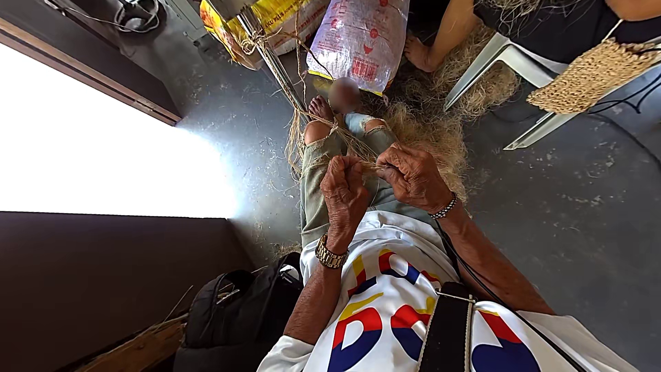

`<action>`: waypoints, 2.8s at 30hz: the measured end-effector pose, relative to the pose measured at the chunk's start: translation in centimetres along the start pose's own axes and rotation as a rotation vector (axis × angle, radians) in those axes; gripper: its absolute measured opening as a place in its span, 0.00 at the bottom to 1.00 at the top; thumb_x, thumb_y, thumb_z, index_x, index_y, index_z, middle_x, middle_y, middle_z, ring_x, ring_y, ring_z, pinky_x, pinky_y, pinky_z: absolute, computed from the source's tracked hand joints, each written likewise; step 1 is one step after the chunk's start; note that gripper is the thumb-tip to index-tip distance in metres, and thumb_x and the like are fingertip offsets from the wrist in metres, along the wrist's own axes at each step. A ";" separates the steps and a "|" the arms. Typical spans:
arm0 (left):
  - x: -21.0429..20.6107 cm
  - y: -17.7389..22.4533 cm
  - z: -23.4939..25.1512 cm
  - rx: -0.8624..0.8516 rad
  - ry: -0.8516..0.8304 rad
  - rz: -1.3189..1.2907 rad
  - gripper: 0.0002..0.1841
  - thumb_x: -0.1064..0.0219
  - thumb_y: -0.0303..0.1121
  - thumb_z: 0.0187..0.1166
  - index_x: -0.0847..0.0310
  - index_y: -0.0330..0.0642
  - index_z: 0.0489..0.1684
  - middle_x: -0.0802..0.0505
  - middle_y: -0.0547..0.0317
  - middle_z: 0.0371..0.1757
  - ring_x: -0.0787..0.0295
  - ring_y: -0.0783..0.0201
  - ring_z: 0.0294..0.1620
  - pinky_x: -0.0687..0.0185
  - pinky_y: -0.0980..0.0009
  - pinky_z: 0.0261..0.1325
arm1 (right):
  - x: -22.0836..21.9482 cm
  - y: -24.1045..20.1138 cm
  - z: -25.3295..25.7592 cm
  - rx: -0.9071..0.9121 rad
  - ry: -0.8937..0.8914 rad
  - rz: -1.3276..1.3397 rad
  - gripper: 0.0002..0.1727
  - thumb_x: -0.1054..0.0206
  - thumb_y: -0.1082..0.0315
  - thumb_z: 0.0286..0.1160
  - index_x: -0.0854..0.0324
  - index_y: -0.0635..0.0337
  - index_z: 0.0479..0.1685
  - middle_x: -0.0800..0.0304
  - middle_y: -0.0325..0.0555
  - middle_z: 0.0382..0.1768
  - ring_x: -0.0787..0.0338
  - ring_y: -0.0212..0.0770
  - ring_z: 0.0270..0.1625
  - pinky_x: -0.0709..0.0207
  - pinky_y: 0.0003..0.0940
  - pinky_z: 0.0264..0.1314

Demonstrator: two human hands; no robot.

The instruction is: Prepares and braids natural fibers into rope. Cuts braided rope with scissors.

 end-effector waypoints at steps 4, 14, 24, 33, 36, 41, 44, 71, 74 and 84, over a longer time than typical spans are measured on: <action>-0.5 -0.7 -0.2 0.333 -0.125 -0.279 0.05 0.40 0.28 0.87 0.20 0.40 0.43 0.14 0.62 0.29 0.17 0.71 0.25 0.17 0.73 0.32 | 0.0 0.1 0.1 0.008 0.012 0.061 0.08 0.36 0.73 0.73 0.11 0.65 0.39 0.12 0.48 0.35 0.12 0.39 0.36 0.18 0.32 0.37; -0.2 -1.0 0.0 0.548 -0.182 -0.545 0.03 0.37 0.27 0.86 0.19 0.42 0.43 0.13 0.63 0.26 0.16 0.72 0.21 0.15 0.76 0.26 | -0.2 0.1 0.1 -0.037 0.059 0.071 0.06 0.35 0.73 0.76 0.13 0.65 0.41 0.11 0.48 0.35 0.12 0.37 0.36 0.17 0.30 0.39; -0.2 -1.2 0.1 0.567 -0.147 -0.682 0.05 0.39 0.26 0.86 0.20 0.42 0.38 0.13 0.62 0.27 0.14 0.70 0.23 0.13 0.75 0.30 | 2.6 1.8 0.2 -0.098 0.008 0.216 0.08 0.31 0.75 0.73 0.12 0.66 0.47 0.08 0.46 0.41 0.09 0.30 0.41 0.14 0.23 0.49; -0.1 -0.8 0.2 0.774 -0.128 -0.801 0.09 0.44 0.25 0.87 0.19 0.39 0.37 0.13 0.59 0.24 0.16 0.71 0.18 0.16 0.77 0.22 | 4.4 2.1 0.3 -0.265 -0.095 0.516 0.16 0.41 0.76 0.79 0.15 0.68 0.61 0.07 0.46 0.41 0.10 0.32 0.35 0.12 0.26 0.41; 0.0 -0.8 0.3 0.843 -0.113 -0.824 0.11 0.46 0.26 0.88 0.20 0.41 0.34 0.13 0.60 0.22 0.16 0.71 0.17 0.16 0.77 0.21 | 5.0 2.7 0.2 -0.279 -0.032 0.549 0.14 0.39 0.74 0.80 0.15 0.69 0.59 0.08 0.46 0.43 0.08 0.33 0.37 0.09 0.29 0.42; -0.1 -1.0 0.2 0.870 -0.116 -0.866 0.13 0.48 0.26 0.89 0.20 0.42 0.33 0.13 0.60 0.23 0.16 0.70 0.18 0.16 0.77 0.23 | 5.6 3.0 0.0 -0.311 0.133 0.655 0.14 0.38 0.78 0.77 0.16 0.67 0.58 0.12 0.39 0.36 0.12 0.29 0.33 0.11 0.27 0.40; -0.2 -0.9 0.1 0.894 -0.101 -0.861 0.13 0.48 0.26 0.89 0.20 0.41 0.33 0.13 0.59 0.22 0.16 0.70 0.18 0.16 0.77 0.23 | 5.7 3.1 0.0 -0.307 0.177 0.712 0.18 0.36 0.77 0.76 0.18 0.64 0.65 0.10 0.39 0.42 0.11 0.30 0.36 0.12 0.27 0.40; -0.7 1.1 -0.8 -0.357 0.275 0.115 0.06 0.38 0.27 0.85 0.17 0.34 0.42 0.13 0.51 0.45 0.14 0.61 0.52 0.17 0.69 0.58 | -0.7 -0.2 0.0 -0.855 0.147 1.310 0.15 0.45 0.57 0.90 0.16 0.54 0.44 0.09 0.41 0.29 0.11 0.32 0.25 0.14 0.25 0.28; -0.8 1.2 -0.9 -0.414 0.263 0.069 0.06 0.37 0.28 0.85 0.16 0.35 0.42 0.12 0.49 0.49 0.15 0.59 0.59 0.19 0.68 0.65 | -0.4 -0.3 0.0 -0.885 0.165 1.364 0.11 0.44 0.64 0.88 0.17 0.55 0.42 0.11 0.43 0.29 0.12 0.33 0.25 0.14 0.27 0.28; -0.7 1.2 -1.0 -0.438 0.227 0.009 0.06 0.39 0.29 0.85 0.19 0.37 0.40 0.14 0.49 0.51 0.16 0.59 0.61 0.19 0.67 0.67 | -0.2 0.0 -0.1 -0.792 0.136 1.325 0.07 0.43 0.77 0.81 0.19 0.59 0.45 0.11 0.46 0.29 0.12 0.34 0.24 0.15 0.27 0.28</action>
Point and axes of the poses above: each hand's wrist, its own z-axis towards the middle knuckle, its own x-axis out of the back of the hand, y = z × x, the point moved 3 cm from there along z, towards the middle knuckle
